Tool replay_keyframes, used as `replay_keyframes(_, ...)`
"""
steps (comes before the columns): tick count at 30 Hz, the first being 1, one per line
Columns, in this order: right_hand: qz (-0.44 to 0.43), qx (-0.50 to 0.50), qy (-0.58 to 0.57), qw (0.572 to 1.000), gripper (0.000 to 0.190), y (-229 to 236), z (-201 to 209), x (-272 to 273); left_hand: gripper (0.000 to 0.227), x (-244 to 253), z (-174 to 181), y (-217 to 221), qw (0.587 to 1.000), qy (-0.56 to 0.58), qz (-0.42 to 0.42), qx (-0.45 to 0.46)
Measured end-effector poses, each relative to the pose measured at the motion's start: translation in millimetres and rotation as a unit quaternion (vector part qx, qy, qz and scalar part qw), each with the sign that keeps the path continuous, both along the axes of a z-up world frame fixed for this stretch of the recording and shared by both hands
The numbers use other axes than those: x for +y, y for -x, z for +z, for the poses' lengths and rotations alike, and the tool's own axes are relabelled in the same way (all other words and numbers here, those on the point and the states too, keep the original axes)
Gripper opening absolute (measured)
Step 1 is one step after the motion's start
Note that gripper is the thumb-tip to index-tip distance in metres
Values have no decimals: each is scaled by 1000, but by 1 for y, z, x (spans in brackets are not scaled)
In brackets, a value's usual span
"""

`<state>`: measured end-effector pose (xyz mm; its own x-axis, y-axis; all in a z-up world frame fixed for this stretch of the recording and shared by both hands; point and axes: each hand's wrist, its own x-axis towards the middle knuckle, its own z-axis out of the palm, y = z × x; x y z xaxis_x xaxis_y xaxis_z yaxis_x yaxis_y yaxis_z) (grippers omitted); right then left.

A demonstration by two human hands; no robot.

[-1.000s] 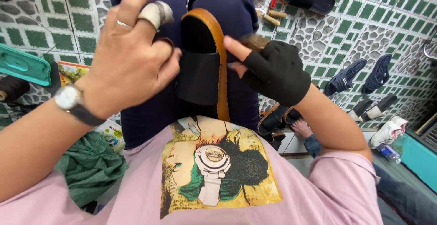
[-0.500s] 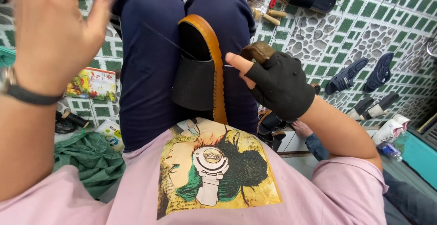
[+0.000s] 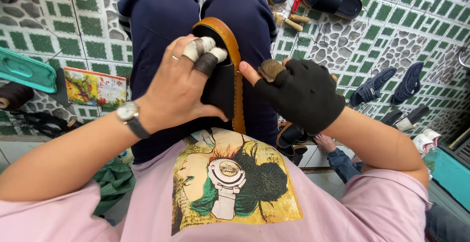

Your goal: The person sews the sole of a black slide sandal with a brown sole using a needle and thread. They hold the sandal on their lap and repeatedly push the needle through the sole while pulling the thread to secure the stitching.

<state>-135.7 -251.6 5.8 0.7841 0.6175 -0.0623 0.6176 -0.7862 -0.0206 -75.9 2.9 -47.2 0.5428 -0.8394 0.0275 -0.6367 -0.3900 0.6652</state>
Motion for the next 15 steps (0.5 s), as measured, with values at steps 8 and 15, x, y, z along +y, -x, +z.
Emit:
replay_keyframes(8,-43,-46,-70,996,21,3,-25,35,120,-19,-12,6,993,77,85,-21)
replay_keyframes(15,-109,99,-97,984,44,34,-15,34,49,24,29,-47,995,-45,-45,83)
